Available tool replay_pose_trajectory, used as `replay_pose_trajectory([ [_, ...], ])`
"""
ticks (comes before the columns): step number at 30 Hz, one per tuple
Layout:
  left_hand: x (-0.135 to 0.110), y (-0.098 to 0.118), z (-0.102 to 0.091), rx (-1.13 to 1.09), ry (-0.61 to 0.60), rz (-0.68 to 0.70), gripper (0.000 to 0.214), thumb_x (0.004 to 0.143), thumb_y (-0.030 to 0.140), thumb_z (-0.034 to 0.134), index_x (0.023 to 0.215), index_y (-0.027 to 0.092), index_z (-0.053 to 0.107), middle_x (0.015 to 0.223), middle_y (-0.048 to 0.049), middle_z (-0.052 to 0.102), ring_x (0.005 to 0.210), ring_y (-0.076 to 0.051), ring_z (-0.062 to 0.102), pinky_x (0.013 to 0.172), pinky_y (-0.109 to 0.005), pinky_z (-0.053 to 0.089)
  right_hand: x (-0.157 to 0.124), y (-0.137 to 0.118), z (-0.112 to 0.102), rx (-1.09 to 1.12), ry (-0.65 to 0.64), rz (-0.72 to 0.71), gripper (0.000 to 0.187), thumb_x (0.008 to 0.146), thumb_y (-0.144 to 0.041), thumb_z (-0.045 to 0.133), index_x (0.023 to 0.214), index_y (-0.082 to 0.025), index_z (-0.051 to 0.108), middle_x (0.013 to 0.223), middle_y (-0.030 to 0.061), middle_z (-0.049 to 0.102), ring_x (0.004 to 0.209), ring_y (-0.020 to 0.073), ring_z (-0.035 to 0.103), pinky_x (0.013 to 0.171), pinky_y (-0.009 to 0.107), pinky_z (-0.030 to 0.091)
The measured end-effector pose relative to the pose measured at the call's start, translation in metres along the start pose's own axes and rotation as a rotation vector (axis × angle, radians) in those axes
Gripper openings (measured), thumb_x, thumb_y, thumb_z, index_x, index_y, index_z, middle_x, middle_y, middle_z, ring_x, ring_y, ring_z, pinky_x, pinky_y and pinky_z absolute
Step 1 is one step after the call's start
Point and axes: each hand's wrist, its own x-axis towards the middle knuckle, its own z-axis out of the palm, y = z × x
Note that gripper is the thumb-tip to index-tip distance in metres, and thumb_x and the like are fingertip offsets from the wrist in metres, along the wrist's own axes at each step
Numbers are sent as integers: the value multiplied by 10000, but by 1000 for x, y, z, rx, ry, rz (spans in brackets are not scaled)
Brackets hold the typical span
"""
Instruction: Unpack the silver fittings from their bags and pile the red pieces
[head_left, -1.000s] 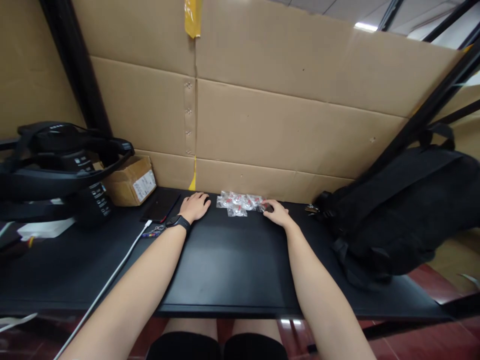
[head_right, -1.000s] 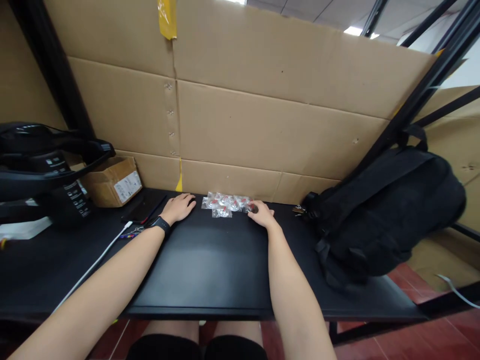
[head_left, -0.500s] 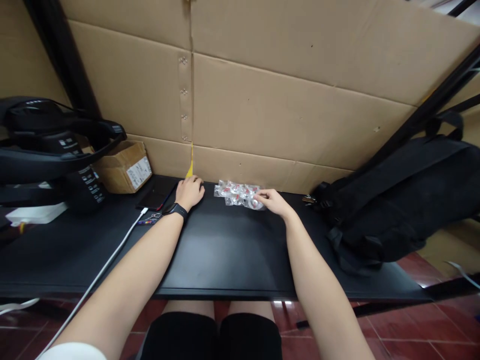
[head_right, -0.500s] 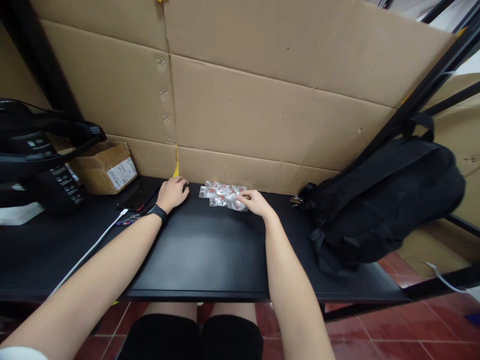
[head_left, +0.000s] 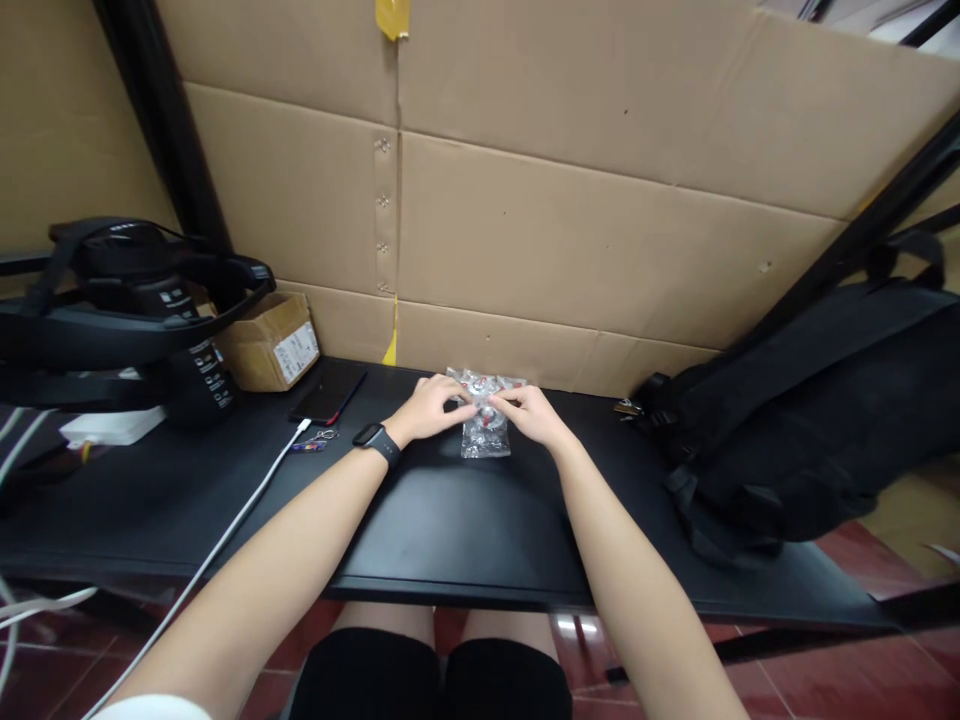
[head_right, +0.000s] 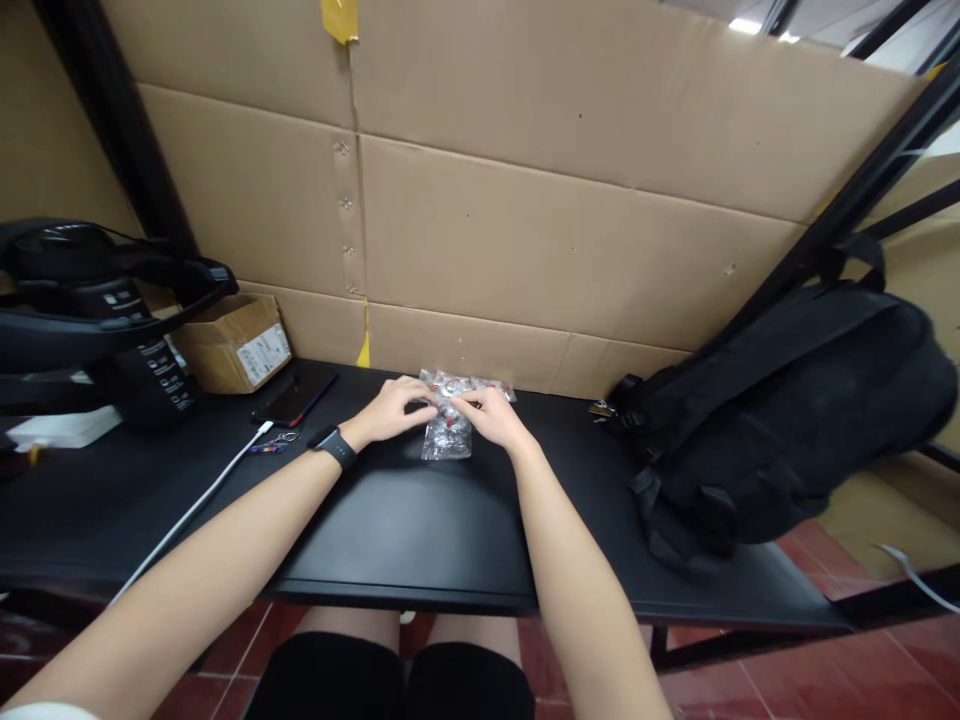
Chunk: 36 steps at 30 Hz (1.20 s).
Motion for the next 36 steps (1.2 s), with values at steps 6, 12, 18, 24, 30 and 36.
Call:
replay_pose_trajectory([
  [6,-2,12,11,74,-178,55,370,723,486,768,1004,248,739,1276,-82,636,1315,-360,434,1060,-492,303,3,12,2,226,33,34,496,879,-568,576,611,-153,621,571,-16,479,585,124,385,587,259,301],
  [12,-3,9,13,20,-208,28,389,715,462,777,1039,250,738,1243,-79,659,1263,-351,489,1034,-486,352,5,19,3,229,43,38,497,900,-538,568,578,-160,597,546,-11,513,564,127,431,582,258,325],
  [18,0,9,11,-218,-132,1,326,827,448,681,1084,255,731,1218,-53,700,1196,-267,582,1051,-393,398,7,19,4,273,131,20,455,898,-562,563,701,-168,677,620,-2,577,596,143,484,597,258,362],
  [24,4,6,12,-380,-31,-60,299,922,425,560,977,213,763,1045,-38,762,985,-212,672,926,-302,469,8,11,6,272,154,21,444,914,-540,551,719,-168,694,634,14,624,592,150,538,604,268,413],
  [30,6,5,11,-438,58,-146,349,919,455,552,884,178,762,883,-29,763,796,-191,672,752,-263,484,6,18,12,476,126,70,503,701,-398,826,1137,-215,654,991,53,729,852,205,690,791,325,535],
  [36,9,-2,15,-503,147,-183,325,892,455,579,938,184,753,939,-52,755,862,-207,671,787,-283,497,7,24,12,617,270,161,625,680,-367,832,1228,-222,570,834,25,730,773,192,705,760,329,560],
])
